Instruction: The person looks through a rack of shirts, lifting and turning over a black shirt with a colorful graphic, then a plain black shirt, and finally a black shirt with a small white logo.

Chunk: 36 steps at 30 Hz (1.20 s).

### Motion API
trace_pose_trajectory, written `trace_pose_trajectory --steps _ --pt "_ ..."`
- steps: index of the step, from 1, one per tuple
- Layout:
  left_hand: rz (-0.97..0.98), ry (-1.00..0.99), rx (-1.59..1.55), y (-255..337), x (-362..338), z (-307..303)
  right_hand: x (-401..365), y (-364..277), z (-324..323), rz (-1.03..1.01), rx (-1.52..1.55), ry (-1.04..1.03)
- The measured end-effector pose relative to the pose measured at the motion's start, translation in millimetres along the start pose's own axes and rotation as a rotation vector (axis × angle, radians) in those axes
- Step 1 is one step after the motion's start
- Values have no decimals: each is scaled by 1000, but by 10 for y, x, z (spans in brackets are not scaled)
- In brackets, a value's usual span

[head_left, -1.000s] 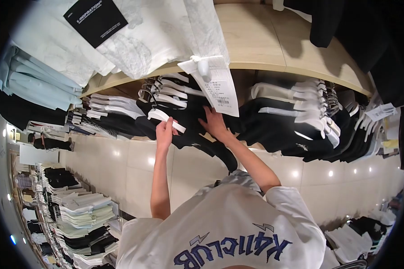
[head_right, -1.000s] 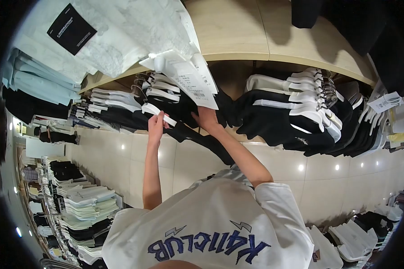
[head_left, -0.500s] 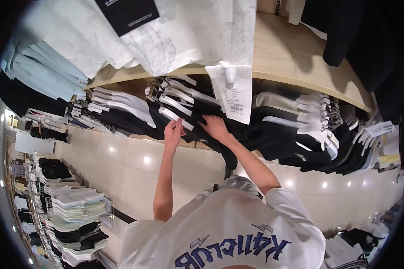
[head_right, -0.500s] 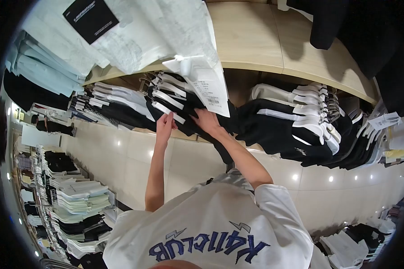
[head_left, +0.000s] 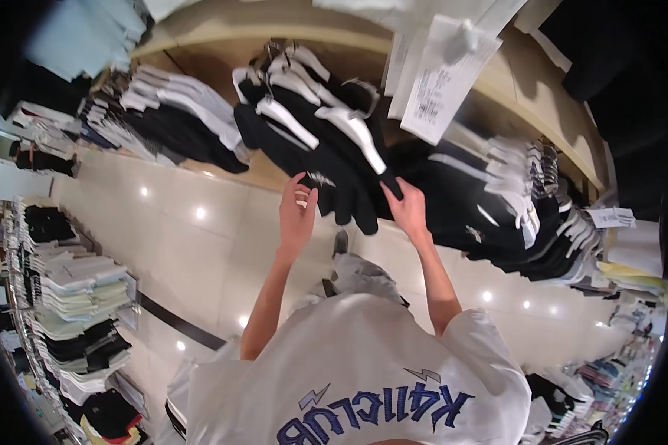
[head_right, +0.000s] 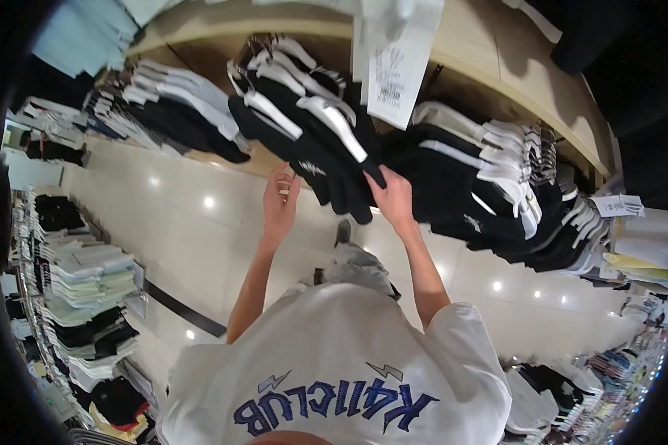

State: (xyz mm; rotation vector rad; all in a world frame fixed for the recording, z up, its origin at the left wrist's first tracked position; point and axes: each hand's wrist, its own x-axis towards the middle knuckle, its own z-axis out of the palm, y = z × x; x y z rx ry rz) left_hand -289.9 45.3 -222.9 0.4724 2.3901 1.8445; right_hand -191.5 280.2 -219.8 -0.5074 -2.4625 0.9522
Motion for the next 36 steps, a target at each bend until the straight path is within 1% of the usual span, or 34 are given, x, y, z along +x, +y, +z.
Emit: trace_pose_trajectory --steps 2,3,6,8,9,10,13,14,17,19,20,22,23,25,26,28,29,31,32,35,36 --pt "-50 -37 -47 -104 -297 1 -316 -16 -184 44 -25 74" --pt "-99 -67 -54 -163 -419 -5 -471 -93 -306 112 -38 64" --pt "-204 -115 -83 -330 -789 9 -967 -127 -565 189 -113 79" --pt "-202 -192 -83 -427 -984 8 -1271 -146 -722 183 -178 128" --pt "-220 -233 -70 -438 -1078 5 -1402 -123 -784 128 -189 172" --pt "-238 -245 -79 -444 -1149 12 -1532 -148 -879 172 -211 164" --pt "-258 -327 -87 -493 -1333 17 -1827 -201 -1171 173 -303 160" --pt "-264 -335 -95 -497 -1388 8 -1907 -185 -1251 144 -305 177" --pt "-254 -372 -120 -495 -1481 -12 -2084 -225 -1512 160 -359 182" --pt "-264 -383 -131 -491 -1506 -10 -2156 -246 -1699 73 -462 145" --pt "-259 -389 -136 -483 -1503 -9 -2181 -247 -1795 74 -469 151" --pt "-289 -428 -115 -461 -1498 3 -2228 -249 -1986 -30 -515 69" --pt "-285 -434 -120 -395 -1497 18 -2249 -259 -2075 -43 -545 35" --pt "-236 -314 -132 -257 -1482 35 -2266 -268 -2232 -80 -565 30" --pt "-235 -315 -134 -205 -1474 43 -2269 -268 -2299 -119 -578 18" --pt "-76 -220 -67 -103 -1447 62 -2258 -287 -2408 -124 -580 31" --pt "-75 -218 -70 -58 -1436 63 -2247 -302 -2456 -169 -589 55" --pt "41 -163 -90 32 -1424 80 -2230 -266 -2555 -243 -589 94" --pt "38 -161 -89 73 -1419 99 -2221 -225 -2603 -244 -588 90" --pt "207 8 -120 291 -1445 104 -2173 -134 -2715 -335 -547 167" --pt "204 11 -113 444 -1461 68 -2150 -137 -2733 -336 -539 163"
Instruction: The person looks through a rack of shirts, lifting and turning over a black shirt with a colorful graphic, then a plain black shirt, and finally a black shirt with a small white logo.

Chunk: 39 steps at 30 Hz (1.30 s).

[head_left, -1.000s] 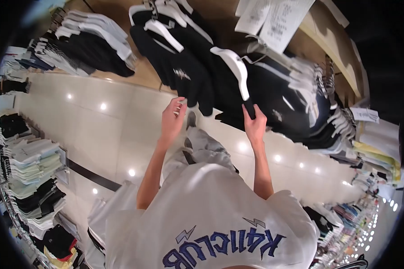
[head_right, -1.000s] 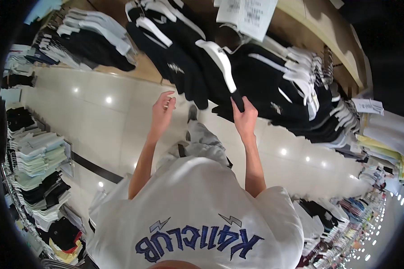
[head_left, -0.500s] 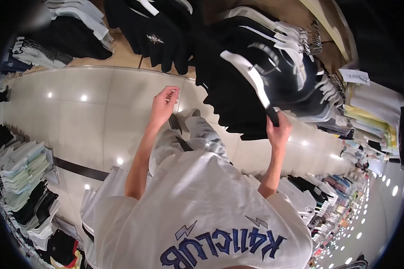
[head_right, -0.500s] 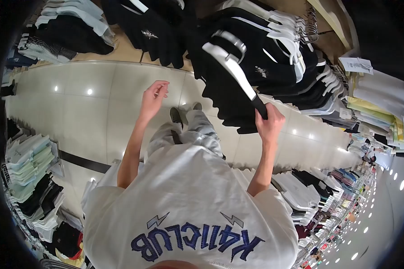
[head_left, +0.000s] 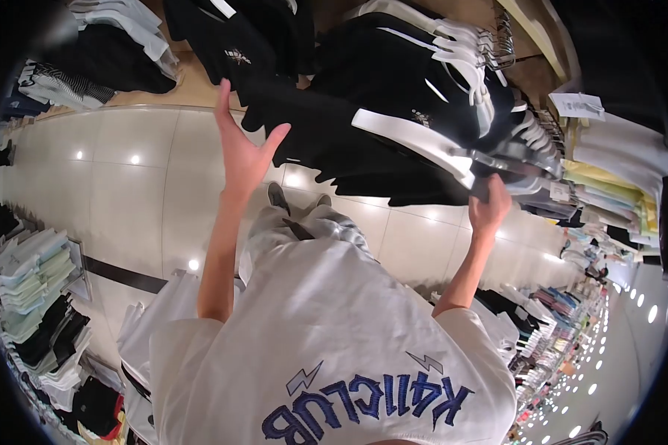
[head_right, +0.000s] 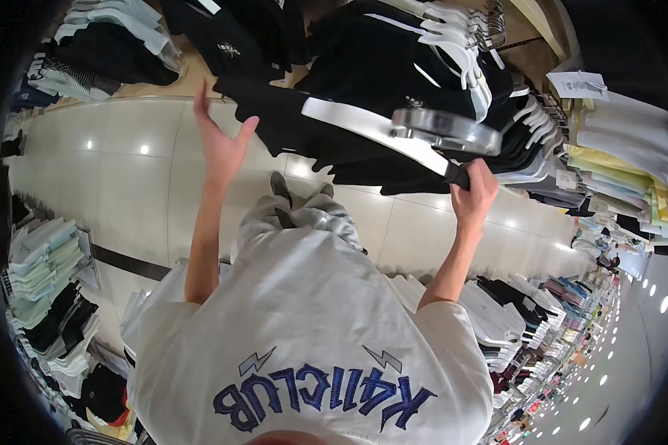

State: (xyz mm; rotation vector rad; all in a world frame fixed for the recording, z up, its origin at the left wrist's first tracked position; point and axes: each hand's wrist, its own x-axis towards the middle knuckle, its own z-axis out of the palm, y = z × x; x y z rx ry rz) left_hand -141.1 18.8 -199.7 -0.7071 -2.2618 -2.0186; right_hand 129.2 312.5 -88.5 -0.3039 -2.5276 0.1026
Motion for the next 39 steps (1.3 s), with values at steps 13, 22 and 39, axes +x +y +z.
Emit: trace_pose_trajectory --steps 13,22,39 --pt "547 -21 729 997 -80 514 80 540 139 0 438 78" --pt "410 169 964 1304 -175 1014 -672 735 539 253 229 753" --pt "202 313 587 1955 -246 1086 -1253 924 1737 656 1023 -105"
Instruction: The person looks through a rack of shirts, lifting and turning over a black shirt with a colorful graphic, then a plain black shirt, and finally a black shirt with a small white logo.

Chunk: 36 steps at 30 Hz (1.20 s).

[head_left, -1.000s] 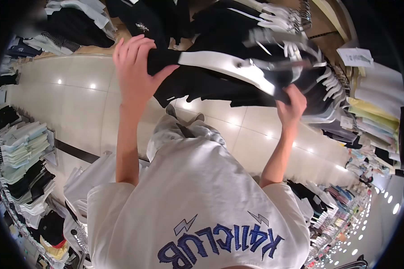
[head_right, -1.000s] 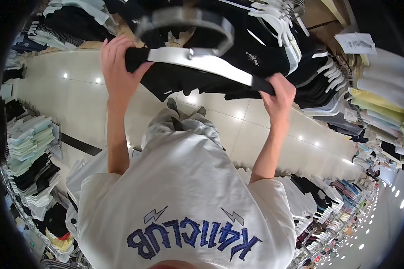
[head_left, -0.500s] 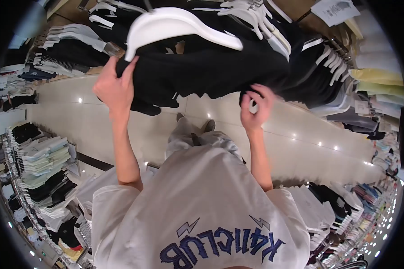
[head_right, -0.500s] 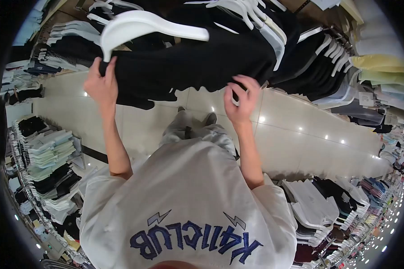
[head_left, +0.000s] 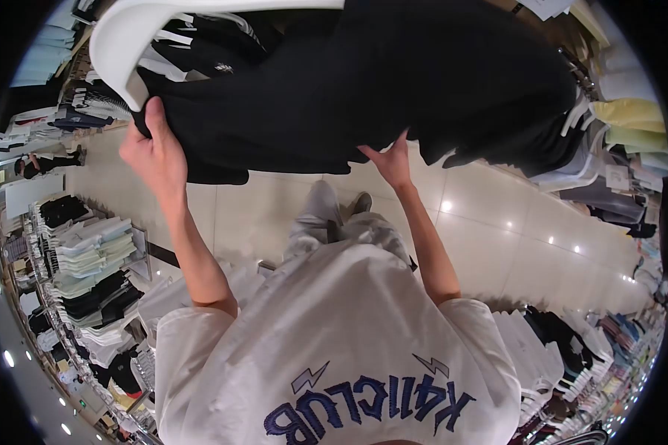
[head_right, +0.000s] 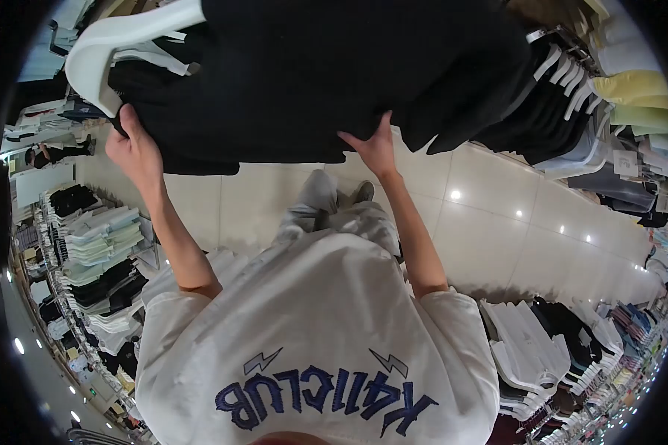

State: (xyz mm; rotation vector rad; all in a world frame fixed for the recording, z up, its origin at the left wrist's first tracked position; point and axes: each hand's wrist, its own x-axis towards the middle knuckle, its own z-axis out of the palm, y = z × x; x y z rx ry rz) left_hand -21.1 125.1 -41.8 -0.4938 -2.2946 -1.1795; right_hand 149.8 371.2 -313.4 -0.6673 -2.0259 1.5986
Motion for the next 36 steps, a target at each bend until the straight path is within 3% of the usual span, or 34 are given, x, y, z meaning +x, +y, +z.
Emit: trace_pose_trajectory --steps 1,3,10,12,17,19,20,23,25,27,31,36 --pt "-3 -3 2 8 0 -2 -13 33 -10 4 -1 -2" --pt "-19 15 5 19 17 15 -35 117 -9 84 58 -204" --pt "-108 -18 -85 -27 112 1 -365 130 -95 -100 29 -114" --pt "-134 -33 -109 -29 135 28 -475 29 -161 105 238 -204" --pt "-305 -138 -159 -265 259 101 -717 -76 -256 168 197 -121" --pt "-295 -129 -186 -358 280 120 -825 34 -298 486 169 -81" --pt "-332 -142 -207 -408 284 106 -860 4 -304 354 186 -49" --pt "-395 -172 -228 -462 234 76 -885 -114 -313 362 437 35" --pt "-414 -176 -234 -475 211 59 -863 126 -300 456 571 44" --pt "-455 -204 -245 -498 168 57 -814 -38 -323 611 852 46" --pt "-460 -195 -290 -475 105 74 -743 -537 -386 700 886 -39" --pt "-477 -229 -309 -485 69 -72 -693 -233 -296 656 800 -162"
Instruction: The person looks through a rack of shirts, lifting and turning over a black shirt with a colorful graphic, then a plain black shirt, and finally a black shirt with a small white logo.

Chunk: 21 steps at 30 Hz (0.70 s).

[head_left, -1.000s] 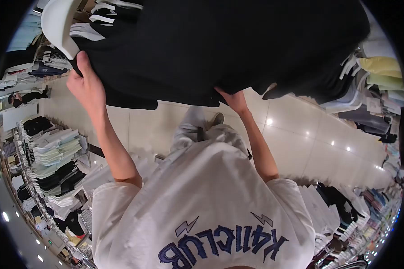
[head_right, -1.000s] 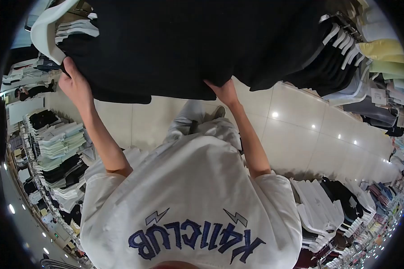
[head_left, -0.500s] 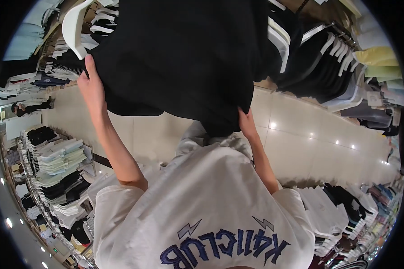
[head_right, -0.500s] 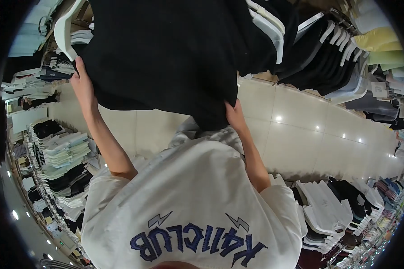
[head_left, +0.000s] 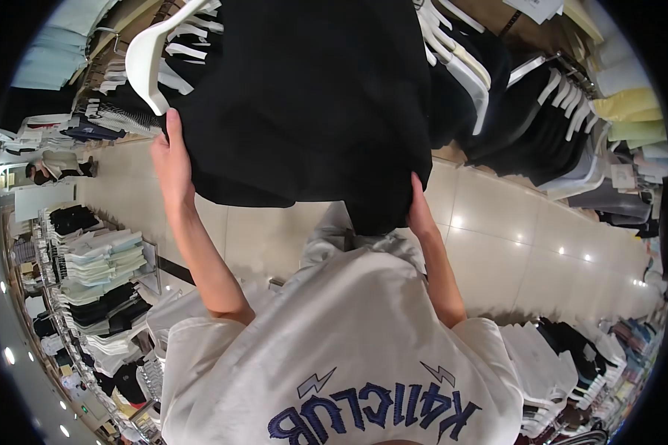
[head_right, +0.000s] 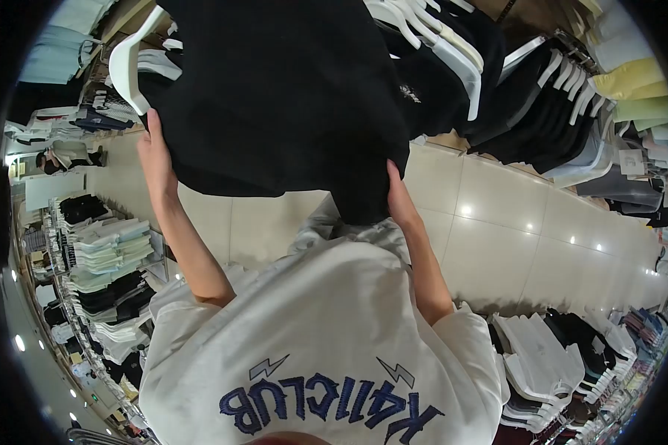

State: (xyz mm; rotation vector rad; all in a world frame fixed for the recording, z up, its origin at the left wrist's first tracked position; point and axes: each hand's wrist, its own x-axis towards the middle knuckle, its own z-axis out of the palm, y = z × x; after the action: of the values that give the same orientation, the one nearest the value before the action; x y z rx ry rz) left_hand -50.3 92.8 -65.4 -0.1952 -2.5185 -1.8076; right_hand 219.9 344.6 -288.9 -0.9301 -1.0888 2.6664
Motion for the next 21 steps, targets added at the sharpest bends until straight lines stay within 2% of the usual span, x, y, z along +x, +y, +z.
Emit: trace_pose_trajectory --steps 2,5,8,12,14,17,21 --pt "-31 -7 26 -11 -14 -57 104 131 -80 -18 -92 -23" --pt "36 -13 137 -49 -18 -118 139 184 -22 -87 -265 -36" --pt "136 71 329 -81 3 -158 -72 -47 347 -190 -349 139" --pt "234 169 280 -46 -22 -138 -82 -38 239 -174 -276 138" --pt "264 189 254 20 -74 -107 -54 -39 122 -167 -364 33" --pt "253 182 279 0 -103 -143 -118 -48 132 -181 -335 82" --pt "260 199 318 -55 -117 -195 -138 -134 182 -236 -375 35"
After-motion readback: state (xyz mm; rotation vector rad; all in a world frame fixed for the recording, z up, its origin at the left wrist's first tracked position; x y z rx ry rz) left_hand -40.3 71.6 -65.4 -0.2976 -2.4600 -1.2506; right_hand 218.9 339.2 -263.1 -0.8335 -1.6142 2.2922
